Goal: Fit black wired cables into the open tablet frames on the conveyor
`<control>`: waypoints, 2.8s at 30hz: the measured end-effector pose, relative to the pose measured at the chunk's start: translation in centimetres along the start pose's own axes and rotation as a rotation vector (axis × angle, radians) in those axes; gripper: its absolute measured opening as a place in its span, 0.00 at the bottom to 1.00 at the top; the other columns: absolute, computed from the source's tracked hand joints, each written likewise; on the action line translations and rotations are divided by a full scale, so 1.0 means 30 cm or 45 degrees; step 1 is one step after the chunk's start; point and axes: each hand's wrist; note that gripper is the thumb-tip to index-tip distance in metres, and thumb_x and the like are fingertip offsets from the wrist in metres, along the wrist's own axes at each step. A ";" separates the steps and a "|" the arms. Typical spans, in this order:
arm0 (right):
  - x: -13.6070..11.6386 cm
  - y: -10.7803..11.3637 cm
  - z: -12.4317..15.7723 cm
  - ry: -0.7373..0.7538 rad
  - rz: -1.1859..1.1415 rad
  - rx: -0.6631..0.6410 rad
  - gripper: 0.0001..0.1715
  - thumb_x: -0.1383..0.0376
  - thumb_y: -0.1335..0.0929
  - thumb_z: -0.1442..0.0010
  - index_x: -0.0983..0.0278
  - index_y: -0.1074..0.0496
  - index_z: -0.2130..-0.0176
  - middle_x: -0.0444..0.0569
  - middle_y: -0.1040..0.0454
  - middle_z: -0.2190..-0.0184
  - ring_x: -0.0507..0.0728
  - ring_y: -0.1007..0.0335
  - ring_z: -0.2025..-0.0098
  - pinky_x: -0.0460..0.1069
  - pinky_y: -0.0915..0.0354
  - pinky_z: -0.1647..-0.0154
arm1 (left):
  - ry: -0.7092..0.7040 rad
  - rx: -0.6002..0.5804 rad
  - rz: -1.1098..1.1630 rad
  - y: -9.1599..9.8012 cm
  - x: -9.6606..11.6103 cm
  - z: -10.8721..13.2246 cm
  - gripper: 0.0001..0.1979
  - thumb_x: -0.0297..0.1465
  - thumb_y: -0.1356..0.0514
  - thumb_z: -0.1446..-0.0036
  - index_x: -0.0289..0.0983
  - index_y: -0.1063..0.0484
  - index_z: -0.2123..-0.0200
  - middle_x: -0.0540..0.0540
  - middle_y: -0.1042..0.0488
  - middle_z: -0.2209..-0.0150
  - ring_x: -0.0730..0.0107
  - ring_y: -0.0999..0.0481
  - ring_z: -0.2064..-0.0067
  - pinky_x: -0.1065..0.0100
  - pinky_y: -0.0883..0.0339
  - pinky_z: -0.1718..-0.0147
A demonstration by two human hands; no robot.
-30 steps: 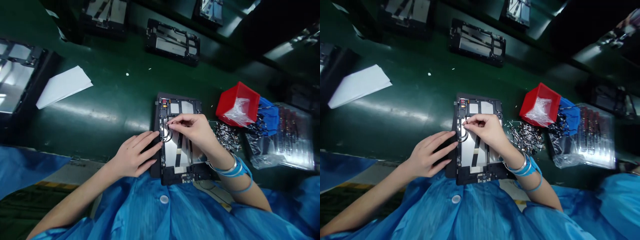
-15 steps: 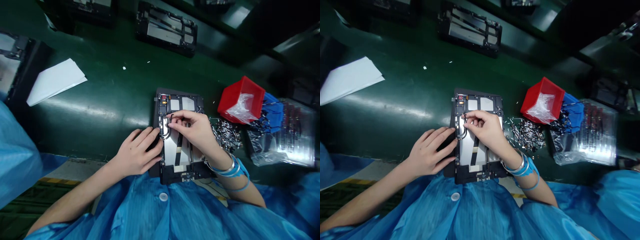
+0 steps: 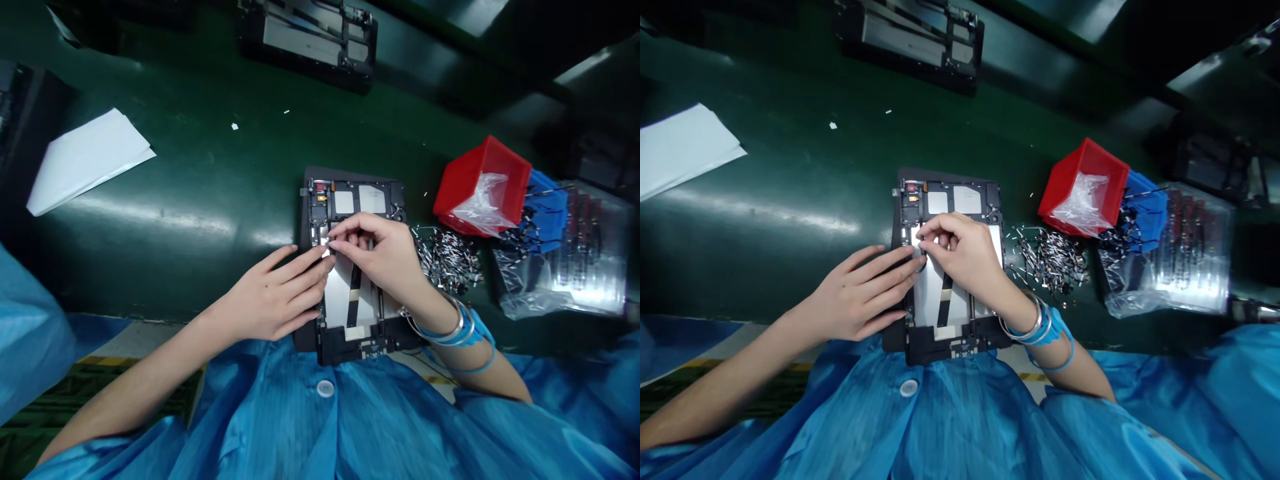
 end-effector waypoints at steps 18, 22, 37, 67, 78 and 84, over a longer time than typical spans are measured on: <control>0.013 0.028 0.117 0.830 1.264 0.060 0.15 0.68 0.37 0.34 0.66 0.25 0.52 0.50 0.26 0.71 0.56 0.38 0.66 0.48 0.41 0.72 | 0.034 -0.033 0.131 -0.006 -0.008 0.000 0.16 0.35 0.51 0.33 0.34 0.27 0.53 0.41 0.27 0.44 0.56 0.32 0.39 0.55 0.43 0.40; 0.020 0.025 0.078 0.722 1.331 0.057 0.16 0.67 0.37 0.34 0.63 0.25 0.50 0.49 0.28 0.72 0.56 0.39 0.67 0.49 0.45 0.74 | 0.036 -0.033 0.147 -0.006 -0.005 0.000 0.16 0.35 0.50 0.34 0.33 0.27 0.53 0.41 0.28 0.43 0.55 0.32 0.39 0.53 0.43 0.40; 0.125 0.163 0.264 0.211 0.796 0.604 0.15 0.63 0.34 0.36 0.59 0.25 0.51 0.46 0.29 0.74 0.55 0.34 0.72 0.52 0.36 0.69 | 0.884 0.339 0.275 -0.036 0.204 0.064 0.26 0.31 0.46 0.36 0.40 0.44 0.35 0.36 0.41 0.35 0.49 0.39 0.36 0.47 0.41 0.42; -0.041 0.082 -0.072 -0.150 0.051 -0.368 0.08 0.68 0.29 0.49 0.65 0.25 0.64 0.42 0.25 0.79 0.50 0.31 0.77 0.47 0.37 0.72 | 0.390 0.101 -0.033 -0.036 0.087 -0.045 0.22 0.36 0.53 0.33 0.27 0.29 0.46 0.35 0.27 0.45 0.52 0.31 0.42 0.53 0.43 0.42; -0.065 0.080 -0.100 -0.102 0.359 -0.428 0.06 0.72 0.28 0.51 0.64 0.28 0.76 0.38 0.29 0.83 0.49 0.33 0.78 0.45 0.40 0.75 | 0.384 0.090 -0.017 -0.038 0.083 -0.044 0.23 0.36 0.52 0.33 0.27 0.29 0.47 0.35 0.27 0.45 0.51 0.31 0.42 0.53 0.44 0.42; -0.010 0.155 0.034 0.018 0.462 0.502 0.05 0.63 0.30 0.42 0.61 0.25 0.64 0.43 0.24 0.73 0.51 0.29 0.72 0.46 0.38 0.73 | 0.417 0.092 0.012 -0.043 0.089 -0.035 0.23 0.37 0.53 0.33 0.29 0.31 0.44 0.34 0.29 0.43 0.52 0.33 0.40 0.54 0.46 0.42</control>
Point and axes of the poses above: each hand's wrist, its own z-axis away from the middle knuckle, its own y-axis out of the back of the hand, x = y × z
